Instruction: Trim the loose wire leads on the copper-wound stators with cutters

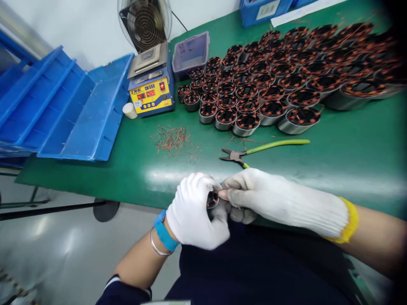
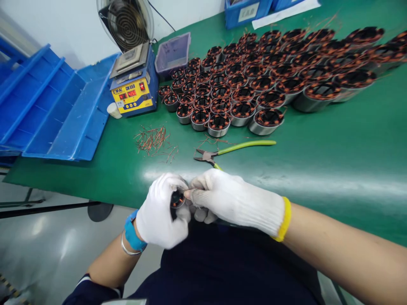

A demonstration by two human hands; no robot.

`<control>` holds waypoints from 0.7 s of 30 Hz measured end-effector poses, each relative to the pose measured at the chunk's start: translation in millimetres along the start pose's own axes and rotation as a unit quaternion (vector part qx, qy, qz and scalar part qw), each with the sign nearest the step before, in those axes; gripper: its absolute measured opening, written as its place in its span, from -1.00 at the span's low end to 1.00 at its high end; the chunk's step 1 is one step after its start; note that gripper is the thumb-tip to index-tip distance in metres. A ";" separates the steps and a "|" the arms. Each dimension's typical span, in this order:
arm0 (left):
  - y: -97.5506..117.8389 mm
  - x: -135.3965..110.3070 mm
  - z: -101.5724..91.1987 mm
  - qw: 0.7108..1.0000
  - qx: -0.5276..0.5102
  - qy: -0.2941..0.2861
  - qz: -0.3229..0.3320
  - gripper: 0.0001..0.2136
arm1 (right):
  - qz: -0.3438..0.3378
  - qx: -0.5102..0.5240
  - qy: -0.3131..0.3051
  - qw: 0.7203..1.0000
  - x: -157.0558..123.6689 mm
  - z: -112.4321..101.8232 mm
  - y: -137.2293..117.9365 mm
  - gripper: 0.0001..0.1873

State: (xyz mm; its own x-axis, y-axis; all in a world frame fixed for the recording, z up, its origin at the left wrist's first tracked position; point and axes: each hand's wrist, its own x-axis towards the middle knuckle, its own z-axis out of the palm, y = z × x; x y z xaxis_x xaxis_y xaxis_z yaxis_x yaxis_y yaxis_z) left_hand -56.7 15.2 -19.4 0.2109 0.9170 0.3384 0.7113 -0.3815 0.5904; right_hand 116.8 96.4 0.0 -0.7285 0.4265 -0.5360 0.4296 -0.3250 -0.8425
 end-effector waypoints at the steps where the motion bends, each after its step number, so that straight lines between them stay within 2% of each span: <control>1: 1.3 -0.9 -2.8 1.000 -0.016 -0.004 0.001 -0.57 | 0.000 0.005 0.004 1.000 -0.4 0.7 0.0 -0.54; 4: 3.2 -3.3 -8.7 0.999 -0.045 -0.005 0.030 -0.29 | -0.011 -0.014 0.037 0.999 -0.9 4.1 0.6 -0.63; 7: -1.1 -4.7 -8.7 0.997 -0.064 -0.018 0.036 -0.19 | -0.030 -0.103 0.103 0.989 -2.1 8.9 4.3 -0.70; 10: -11.6 -5.7 -7.3 0.982 -0.183 -0.024 -0.026 -0.20 | -0.068 -0.179 0.151 0.970 -7.6 12.9 12.1 -0.71; 13: -19.9 -6.6 -11.8 0.949 -0.301 -0.017 -0.097 -0.36 | -0.104 -0.176 0.158 0.966 -18.7 15.9 19.6 -0.68; 14: -20.3 -6.9 -14.9 0.933 -0.336 -0.040 -0.123 -0.39 | -0.113 -0.167 0.159 0.966 -22.9 17.1 21.2 -0.68; 15: -19.0 -7.2 -18.3 0.913 -0.370 -0.085 -0.153 -0.43 | -0.123 -0.157 0.160 0.967 -26.9 18.6 22.4 -0.68; 18: -8.3 -7.0 -27.6 0.814 -0.452 -0.265 -0.251 -0.53 | -0.142 -0.093 0.148 0.974 -35.5 24.6 24.0 -0.65; 19: -3.8 -6.7 -29.5 0.799 -0.457 -0.287 -0.263 -0.53 | -0.139 -0.051 0.136 0.980 -36.8 26.9 24.6 -0.63; 20: 0.4 -6.5 -30.8 0.805 -0.457 -0.277 -0.257 -0.51 | -0.132 0.000 0.121 0.984 -37.5 29.1 25.5 -0.60; 21: 4.2 -6.6 -31.6 0.829 -0.447 -0.245 -0.231 -0.48 | -0.124 0.057 0.105 0.985 -37.8 31.1 26.7 -0.57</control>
State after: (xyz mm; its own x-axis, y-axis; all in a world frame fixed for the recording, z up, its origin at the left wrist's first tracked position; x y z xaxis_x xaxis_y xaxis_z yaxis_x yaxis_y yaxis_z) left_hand -76.4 3.9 4.0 0.4578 0.8426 -0.2837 0.0572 0.2905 0.9552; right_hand 139.3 45.4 -0.6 -0.6725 0.6652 -0.3243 0.1815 -0.2765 -0.9437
